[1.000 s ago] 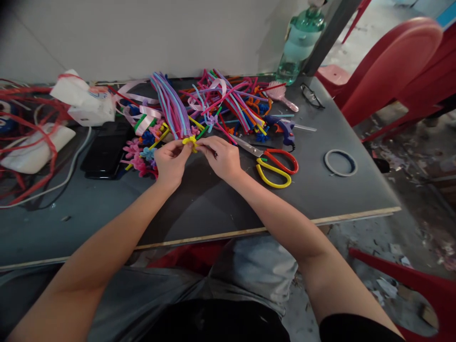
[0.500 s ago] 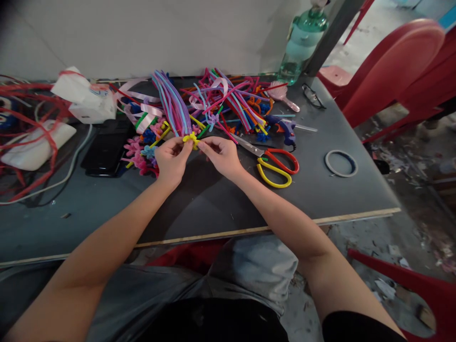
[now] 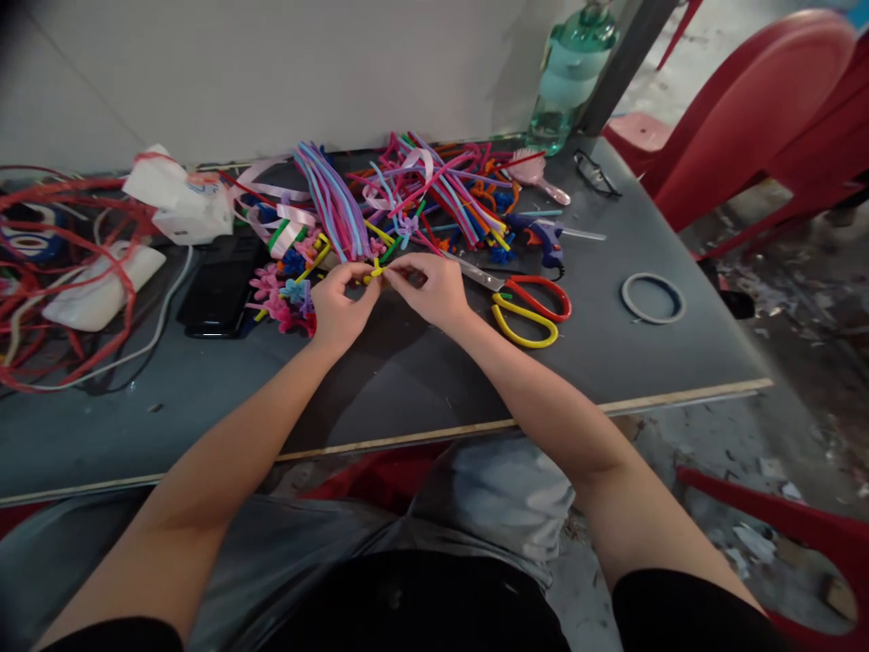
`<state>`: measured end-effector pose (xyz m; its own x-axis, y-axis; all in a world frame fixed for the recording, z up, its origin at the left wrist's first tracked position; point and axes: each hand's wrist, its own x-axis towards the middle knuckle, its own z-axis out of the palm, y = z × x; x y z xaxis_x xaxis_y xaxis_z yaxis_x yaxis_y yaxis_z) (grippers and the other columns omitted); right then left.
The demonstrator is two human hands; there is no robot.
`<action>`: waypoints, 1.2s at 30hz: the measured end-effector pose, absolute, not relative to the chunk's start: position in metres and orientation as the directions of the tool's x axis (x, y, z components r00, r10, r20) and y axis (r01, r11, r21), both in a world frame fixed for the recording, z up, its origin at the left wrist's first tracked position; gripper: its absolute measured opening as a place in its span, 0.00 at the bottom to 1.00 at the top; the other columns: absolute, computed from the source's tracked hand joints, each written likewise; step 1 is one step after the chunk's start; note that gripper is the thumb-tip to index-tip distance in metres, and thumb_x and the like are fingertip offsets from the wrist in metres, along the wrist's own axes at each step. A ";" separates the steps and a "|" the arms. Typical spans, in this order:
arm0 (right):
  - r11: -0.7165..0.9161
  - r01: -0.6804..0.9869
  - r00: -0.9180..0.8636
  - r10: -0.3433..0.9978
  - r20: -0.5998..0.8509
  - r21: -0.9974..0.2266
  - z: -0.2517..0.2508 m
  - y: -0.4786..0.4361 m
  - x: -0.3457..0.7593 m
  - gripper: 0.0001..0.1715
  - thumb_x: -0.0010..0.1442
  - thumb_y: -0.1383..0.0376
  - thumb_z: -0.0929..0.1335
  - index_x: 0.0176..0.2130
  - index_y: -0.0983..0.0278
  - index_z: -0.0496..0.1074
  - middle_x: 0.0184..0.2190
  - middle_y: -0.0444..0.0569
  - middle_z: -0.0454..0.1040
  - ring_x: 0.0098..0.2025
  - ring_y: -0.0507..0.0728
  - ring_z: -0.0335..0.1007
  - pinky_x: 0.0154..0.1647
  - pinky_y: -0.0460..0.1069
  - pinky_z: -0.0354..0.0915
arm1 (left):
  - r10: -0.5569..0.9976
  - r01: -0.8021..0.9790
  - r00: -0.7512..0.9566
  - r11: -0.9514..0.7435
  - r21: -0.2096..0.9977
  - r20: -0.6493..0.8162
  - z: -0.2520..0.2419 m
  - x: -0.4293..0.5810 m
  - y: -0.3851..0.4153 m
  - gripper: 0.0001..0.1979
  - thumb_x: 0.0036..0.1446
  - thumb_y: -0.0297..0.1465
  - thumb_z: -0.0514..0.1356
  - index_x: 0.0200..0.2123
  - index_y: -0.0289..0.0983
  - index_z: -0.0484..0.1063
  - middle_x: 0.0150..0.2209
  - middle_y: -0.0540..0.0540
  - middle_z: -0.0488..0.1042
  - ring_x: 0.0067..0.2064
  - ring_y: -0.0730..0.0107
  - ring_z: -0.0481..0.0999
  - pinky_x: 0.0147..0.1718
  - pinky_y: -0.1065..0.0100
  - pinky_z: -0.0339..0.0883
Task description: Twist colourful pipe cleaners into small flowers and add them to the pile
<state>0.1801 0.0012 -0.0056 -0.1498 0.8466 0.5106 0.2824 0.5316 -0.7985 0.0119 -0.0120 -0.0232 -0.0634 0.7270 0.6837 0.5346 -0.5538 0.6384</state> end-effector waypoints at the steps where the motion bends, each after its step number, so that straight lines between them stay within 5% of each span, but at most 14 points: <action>1: 0.536 0.297 -0.156 0.844 0.513 -0.790 -0.005 0.000 0.179 0.14 0.61 0.56 0.71 0.34 0.65 0.80 0.27 0.45 0.78 0.25 0.48 0.64 0.29 0.46 0.60 | 0.706 0.558 -0.054 -0.565 0.608 0.706 -0.023 0.012 -0.013 0.06 0.60 0.35 0.64 0.33 0.39 0.78 0.29 0.49 0.80 0.32 0.69 0.78 0.36 0.68 0.72; 7: 0.434 0.259 -0.190 0.899 0.395 -0.863 -0.011 0.002 0.176 0.18 0.64 0.55 0.68 0.33 0.66 0.77 0.27 0.46 0.76 0.26 0.49 0.64 0.28 0.46 0.59 | 0.694 0.605 -0.025 -0.563 0.564 0.720 -0.024 0.011 -0.012 0.09 0.65 0.37 0.62 0.36 0.39 0.79 0.35 0.46 0.83 0.39 0.66 0.81 0.41 0.65 0.74; 16: 0.284 0.020 -0.269 0.925 0.268 -0.959 -0.010 0.008 0.175 0.31 0.54 0.39 0.72 0.28 0.66 0.74 0.23 0.44 0.72 0.25 0.48 0.64 0.29 0.47 0.62 | 0.804 0.441 -0.131 -0.477 0.760 0.580 -0.030 0.012 -0.010 0.12 0.62 0.41 0.65 0.35 0.38 0.81 0.33 0.45 0.82 0.32 0.68 0.79 0.34 0.67 0.73; 22: 0.317 0.119 -0.197 0.936 0.291 -0.941 -0.007 0.003 0.177 0.29 0.53 0.42 0.74 0.31 0.66 0.77 0.27 0.48 0.77 0.29 0.50 0.71 0.32 0.47 0.65 | 0.868 0.496 -0.077 -0.393 0.774 0.490 -0.028 0.009 -0.006 0.10 0.61 0.40 0.67 0.36 0.40 0.82 0.38 0.44 0.83 0.43 0.63 0.80 0.34 0.66 0.74; 28: 0.259 0.064 -0.237 0.942 0.237 -0.964 -0.008 0.001 0.177 0.33 0.53 0.37 0.73 0.30 0.65 0.75 0.23 0.43 0.73 0.19 0.45 0.60 0.20 0.44 0.57 | 0.761 0.594 0.101 -0.563 0.574 0.641 -0.017 0.001 -0.003 0.04 0.61 0.38 0.68 0.38 0.46 0.82 0.49 0.46 0.82 0.56 0.58 0.76 0.57 0.51 0.71; 32: 0.233 -0.007 -0.284 0.932 0.225 -0.972 -0.010 0.005 0.178 0.35 0.53 0.36 0.72 0.33 0.65 0.76 0.25 0.43 0.74 0.18 0.44 0.57 0.19 0.44 0.58 | 0.761 0.490 0.174 -0.617 0.616 0.625 -0.017 -0.001 -0.001 0.13 0.67 0.42 0.60 0.38 0.43 0.81 0.44 0.45 0.84 0.50 0.61 0.81 0.54 0.55 0.73; 36: 0.368 0.151 -0.255 0.911 0.323 -0.918 -0.008 0.010 0.189 0.25 0.60 0.46 0.72 0.42 0.64 0.80 0.32 0.47 0.78 0.25 0.47 0.66 0.26 0.45 0.65 | 0.809 0.512 0.119 -0.547 0.663 0.575 -0.021 -0.001 0.003 0.17 0.66 0.48 0.59 0.33 0.44 0.80 0.37 0.47 0.83 0.47 0.61 0.81 0.54 0.55 0.74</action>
